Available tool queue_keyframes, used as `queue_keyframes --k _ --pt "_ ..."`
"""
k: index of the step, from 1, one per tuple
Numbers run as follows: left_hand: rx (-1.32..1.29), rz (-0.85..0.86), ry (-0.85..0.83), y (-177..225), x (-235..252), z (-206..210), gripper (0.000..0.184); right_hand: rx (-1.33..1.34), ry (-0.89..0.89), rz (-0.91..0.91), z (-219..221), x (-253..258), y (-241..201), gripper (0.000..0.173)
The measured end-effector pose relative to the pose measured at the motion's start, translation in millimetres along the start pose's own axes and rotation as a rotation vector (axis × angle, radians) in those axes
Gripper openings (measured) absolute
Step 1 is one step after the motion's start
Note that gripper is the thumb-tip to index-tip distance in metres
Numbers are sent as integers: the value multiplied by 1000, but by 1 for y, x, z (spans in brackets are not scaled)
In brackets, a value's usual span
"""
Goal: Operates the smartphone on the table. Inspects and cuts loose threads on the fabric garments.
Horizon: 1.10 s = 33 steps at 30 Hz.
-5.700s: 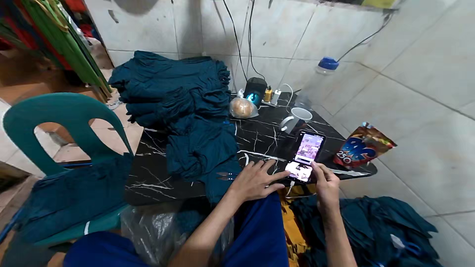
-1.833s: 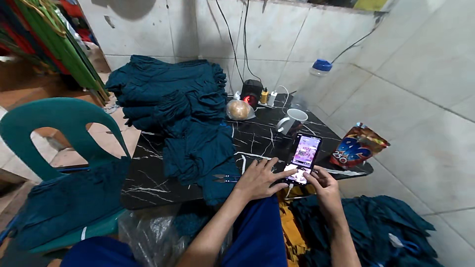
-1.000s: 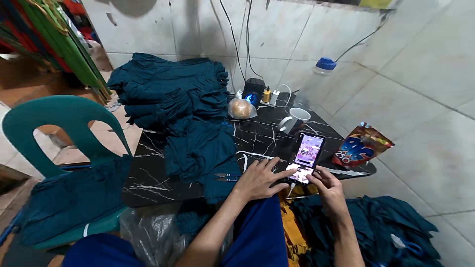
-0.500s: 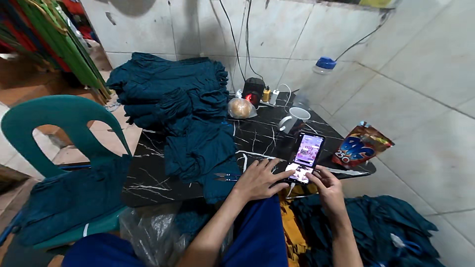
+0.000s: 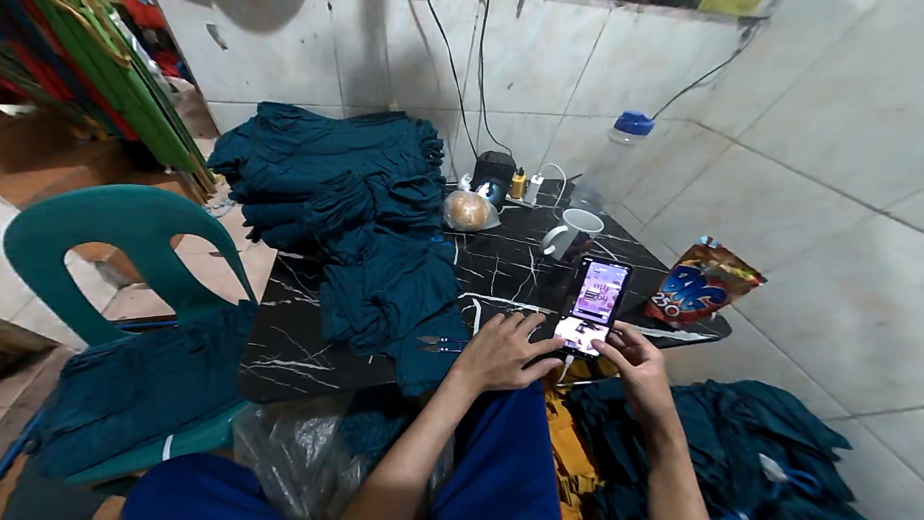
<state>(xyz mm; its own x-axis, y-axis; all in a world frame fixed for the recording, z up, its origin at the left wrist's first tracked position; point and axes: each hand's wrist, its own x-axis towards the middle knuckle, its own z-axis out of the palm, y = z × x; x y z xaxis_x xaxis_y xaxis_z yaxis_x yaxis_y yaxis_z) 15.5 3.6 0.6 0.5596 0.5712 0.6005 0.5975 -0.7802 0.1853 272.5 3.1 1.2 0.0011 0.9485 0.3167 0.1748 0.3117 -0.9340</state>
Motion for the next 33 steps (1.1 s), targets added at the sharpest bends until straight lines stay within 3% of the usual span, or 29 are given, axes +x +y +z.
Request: queue_keyframes --k 17,24,33 --pt "-10 -20 -11 0 2 1 40 33 -65 -4 -8 2 5 45" --pt "-6 -142 -183 1 8 -2 49 17 -47 4 -6 1 2 46" --pt "-40 -77 -192 1 7 0 45 -1 -8 3 -1 0 -1 40"
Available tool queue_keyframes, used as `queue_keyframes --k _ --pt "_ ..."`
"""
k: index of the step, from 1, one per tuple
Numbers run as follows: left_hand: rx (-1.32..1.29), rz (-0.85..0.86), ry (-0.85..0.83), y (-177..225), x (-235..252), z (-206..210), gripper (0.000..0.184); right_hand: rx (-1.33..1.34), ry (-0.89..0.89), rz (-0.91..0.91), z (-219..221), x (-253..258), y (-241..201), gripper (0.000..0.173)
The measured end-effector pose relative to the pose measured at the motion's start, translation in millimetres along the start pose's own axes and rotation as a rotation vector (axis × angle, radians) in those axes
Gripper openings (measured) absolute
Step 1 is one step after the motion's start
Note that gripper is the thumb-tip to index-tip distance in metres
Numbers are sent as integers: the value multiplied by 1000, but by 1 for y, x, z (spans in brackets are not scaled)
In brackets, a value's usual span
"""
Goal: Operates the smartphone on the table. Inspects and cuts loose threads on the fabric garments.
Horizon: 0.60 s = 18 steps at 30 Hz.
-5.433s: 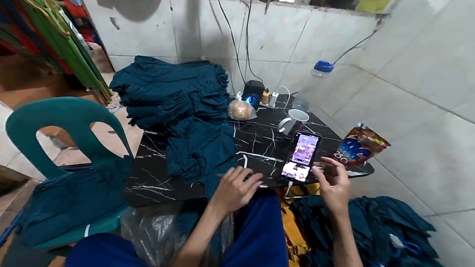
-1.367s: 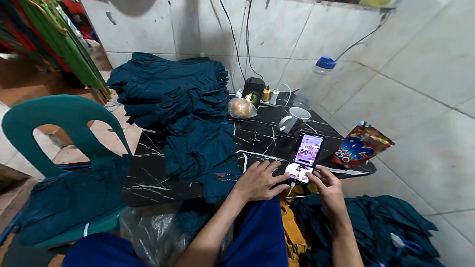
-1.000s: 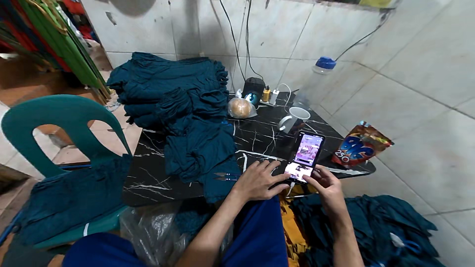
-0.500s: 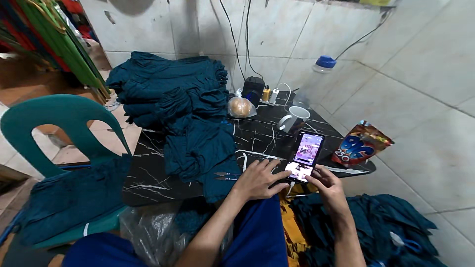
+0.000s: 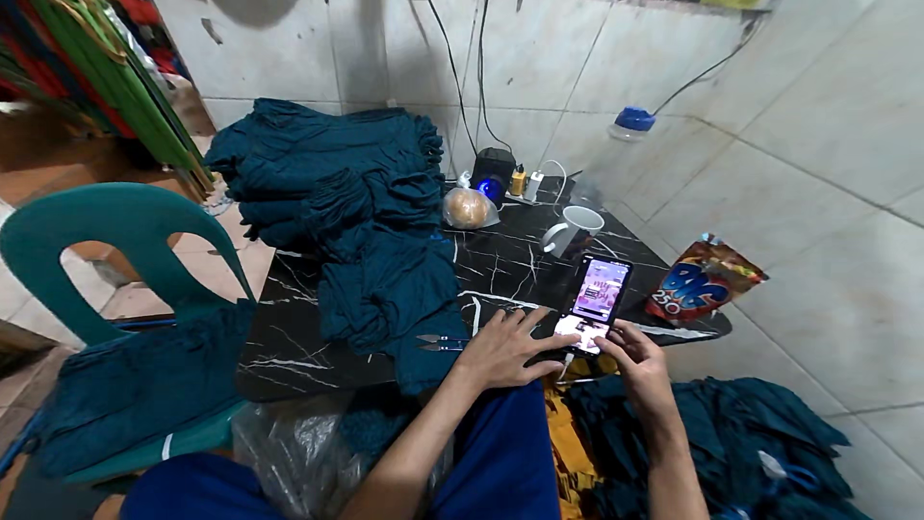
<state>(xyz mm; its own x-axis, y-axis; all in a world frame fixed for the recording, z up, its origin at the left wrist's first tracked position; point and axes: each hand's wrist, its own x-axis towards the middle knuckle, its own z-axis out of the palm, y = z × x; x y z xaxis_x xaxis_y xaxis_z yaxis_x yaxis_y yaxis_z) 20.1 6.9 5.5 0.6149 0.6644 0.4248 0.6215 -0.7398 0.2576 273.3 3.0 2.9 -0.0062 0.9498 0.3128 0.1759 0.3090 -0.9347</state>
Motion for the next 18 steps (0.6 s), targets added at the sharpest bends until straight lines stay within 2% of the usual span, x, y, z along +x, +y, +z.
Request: queue_keyframes --k 6,13,16,18 --pt "-16 49 138 0 -4 -1 40 -95 80 -11 12 2 -6 32" --pt "20 61 205 0 -7 0 38 -134 190 2 26 5 -11 20" --pt "15 55 199 -1 -8 1 38 -114 147 18 19 4 -9 22" --pt "17 43 179 -2 -8 2 39 -68 65 23 8 3 -5 32"
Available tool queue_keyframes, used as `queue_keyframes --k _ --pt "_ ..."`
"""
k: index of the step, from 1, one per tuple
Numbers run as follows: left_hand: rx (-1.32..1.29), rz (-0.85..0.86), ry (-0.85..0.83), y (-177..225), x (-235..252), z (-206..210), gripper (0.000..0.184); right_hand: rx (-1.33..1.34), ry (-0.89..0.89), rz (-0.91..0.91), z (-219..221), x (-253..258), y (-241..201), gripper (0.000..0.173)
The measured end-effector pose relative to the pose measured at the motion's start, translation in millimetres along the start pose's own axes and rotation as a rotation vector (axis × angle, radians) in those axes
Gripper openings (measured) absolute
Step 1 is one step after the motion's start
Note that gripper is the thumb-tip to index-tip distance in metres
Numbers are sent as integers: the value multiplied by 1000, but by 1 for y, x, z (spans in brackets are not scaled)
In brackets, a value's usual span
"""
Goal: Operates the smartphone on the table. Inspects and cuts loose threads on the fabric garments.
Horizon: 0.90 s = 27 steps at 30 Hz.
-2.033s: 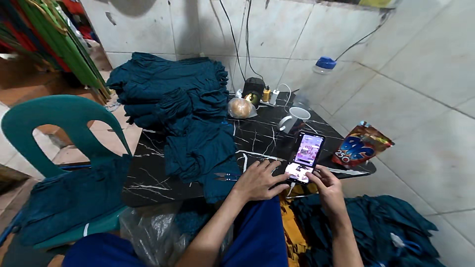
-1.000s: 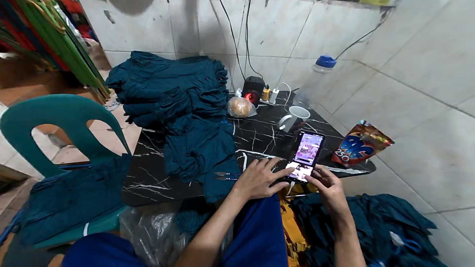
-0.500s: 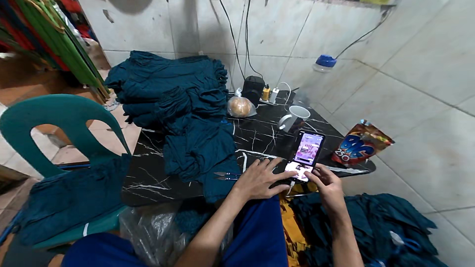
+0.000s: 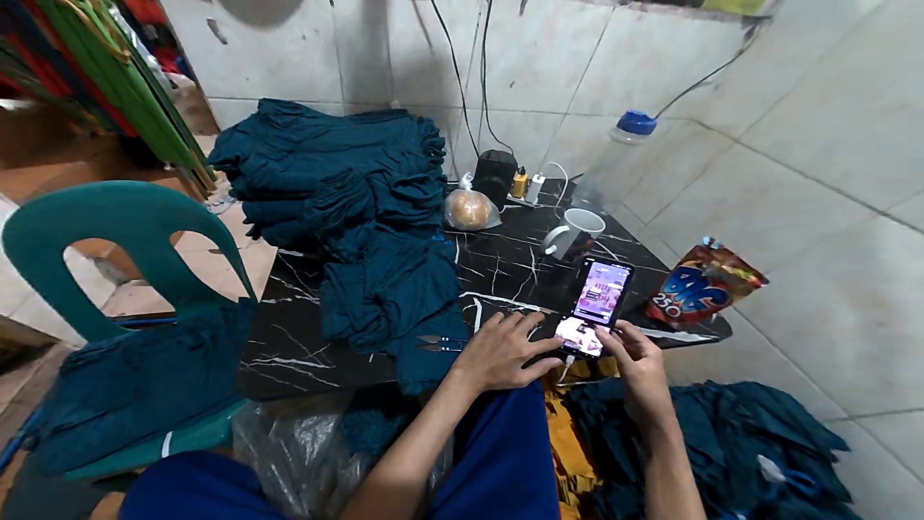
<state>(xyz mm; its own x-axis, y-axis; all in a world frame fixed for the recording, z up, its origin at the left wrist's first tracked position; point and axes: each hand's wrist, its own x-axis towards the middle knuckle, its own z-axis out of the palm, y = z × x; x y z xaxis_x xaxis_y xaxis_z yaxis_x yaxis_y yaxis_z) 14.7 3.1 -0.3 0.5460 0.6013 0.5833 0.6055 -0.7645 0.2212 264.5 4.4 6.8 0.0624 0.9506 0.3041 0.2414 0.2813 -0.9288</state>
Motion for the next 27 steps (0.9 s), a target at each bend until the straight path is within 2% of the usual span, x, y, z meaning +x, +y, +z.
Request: queue_keyframes --k 3,5,12,18,24,27 --pt "6 -4 -13 1 1 0 40 65 -87 -10 -9 -1 5 47" --pt "2 3 -2 1 1 0 39 69 -103 -16 -11 -1 6 50" --pt "-26 12 29 0 0 0 38 -14 8 4 -4 3 3 29" --pt "-44 -3 34 1 0 -1 38 -81 141 37 13 7 -11 23" --pt "-48 15 64 0 1 -1 37 13 136 87 7 9 -7 37" --pt "-57 91 187 0 -1 -1 33 -58 189 -22 8 10 -7 32"
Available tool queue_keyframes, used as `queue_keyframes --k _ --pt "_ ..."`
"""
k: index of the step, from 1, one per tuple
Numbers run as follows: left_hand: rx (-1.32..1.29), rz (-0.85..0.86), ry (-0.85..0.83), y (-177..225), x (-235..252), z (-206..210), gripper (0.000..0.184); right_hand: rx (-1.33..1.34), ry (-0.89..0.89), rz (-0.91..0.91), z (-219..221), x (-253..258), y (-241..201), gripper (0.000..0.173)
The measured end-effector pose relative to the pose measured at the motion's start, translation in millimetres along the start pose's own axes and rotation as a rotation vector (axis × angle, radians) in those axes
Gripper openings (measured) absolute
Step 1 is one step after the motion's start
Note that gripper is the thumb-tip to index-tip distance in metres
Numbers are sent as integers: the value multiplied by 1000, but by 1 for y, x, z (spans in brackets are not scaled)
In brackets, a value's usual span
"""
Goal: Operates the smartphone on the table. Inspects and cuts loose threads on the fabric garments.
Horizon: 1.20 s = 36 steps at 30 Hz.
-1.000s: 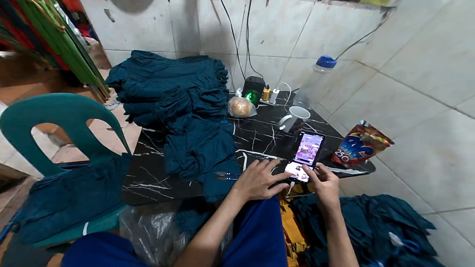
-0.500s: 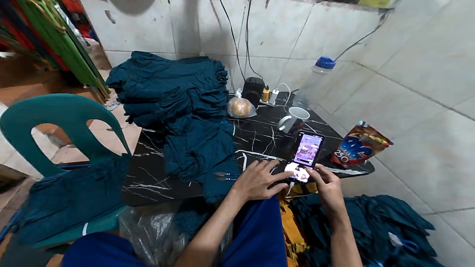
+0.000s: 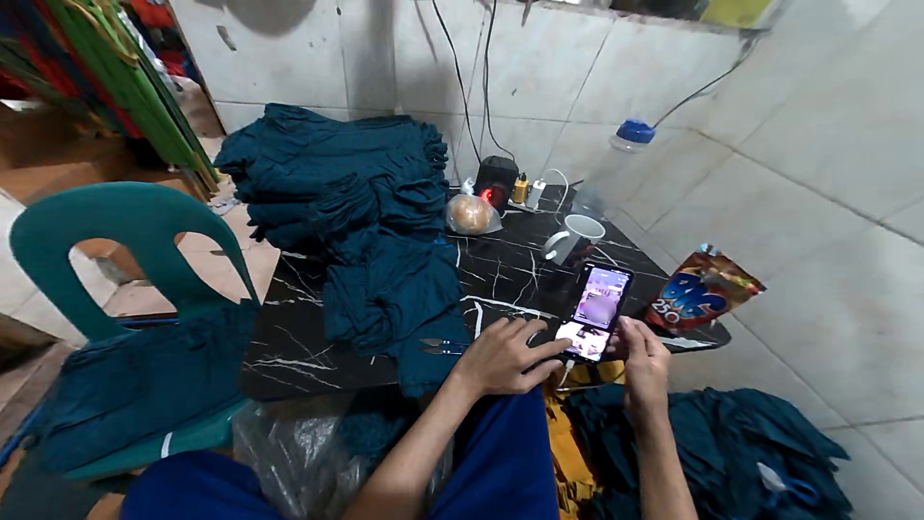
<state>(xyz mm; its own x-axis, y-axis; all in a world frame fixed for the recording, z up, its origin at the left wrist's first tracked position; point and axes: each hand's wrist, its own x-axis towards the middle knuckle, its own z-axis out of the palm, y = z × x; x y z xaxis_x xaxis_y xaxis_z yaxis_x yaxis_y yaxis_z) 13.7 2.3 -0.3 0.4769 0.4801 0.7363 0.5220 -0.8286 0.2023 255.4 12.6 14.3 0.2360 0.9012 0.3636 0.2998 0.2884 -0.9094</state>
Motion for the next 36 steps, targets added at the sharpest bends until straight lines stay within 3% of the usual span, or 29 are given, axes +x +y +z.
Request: queue_keyframes --k 2,8,13,23,25,27,30,33,36 --pt "-9 26 68 2 -3 -2 31 -120 43 -142 0 0 -1 36" --pt "15 -67 102 15 -24 -28 29 -582 50 -485 0 4 -14 72" --pt "116 -239 13 17 -59 -57 30 -770 15 -511 9 9 -27 83" --pt "315 -430 -20 15 -134 -103 37 -827 40 -514 28 8 -34 88" --pt "357 -473 5 16 -145 -110 39 -764 110 -568 41 -6 -37 85" --pt "369 -506 26 14 -156 -112 39 -635 112 -629 63 -25 -40 68" --pt "341 -504 39 9 -169 -110 37 -490 -180 -622 107 -59 -49 39" --pt "263 -492 48 7 -175 -114 33 -549 -529 -630 147 -80 -49 39" --pt "224 -494 139 8 -181 -118 21 -569 -533 -680 165 -90 -36 31"
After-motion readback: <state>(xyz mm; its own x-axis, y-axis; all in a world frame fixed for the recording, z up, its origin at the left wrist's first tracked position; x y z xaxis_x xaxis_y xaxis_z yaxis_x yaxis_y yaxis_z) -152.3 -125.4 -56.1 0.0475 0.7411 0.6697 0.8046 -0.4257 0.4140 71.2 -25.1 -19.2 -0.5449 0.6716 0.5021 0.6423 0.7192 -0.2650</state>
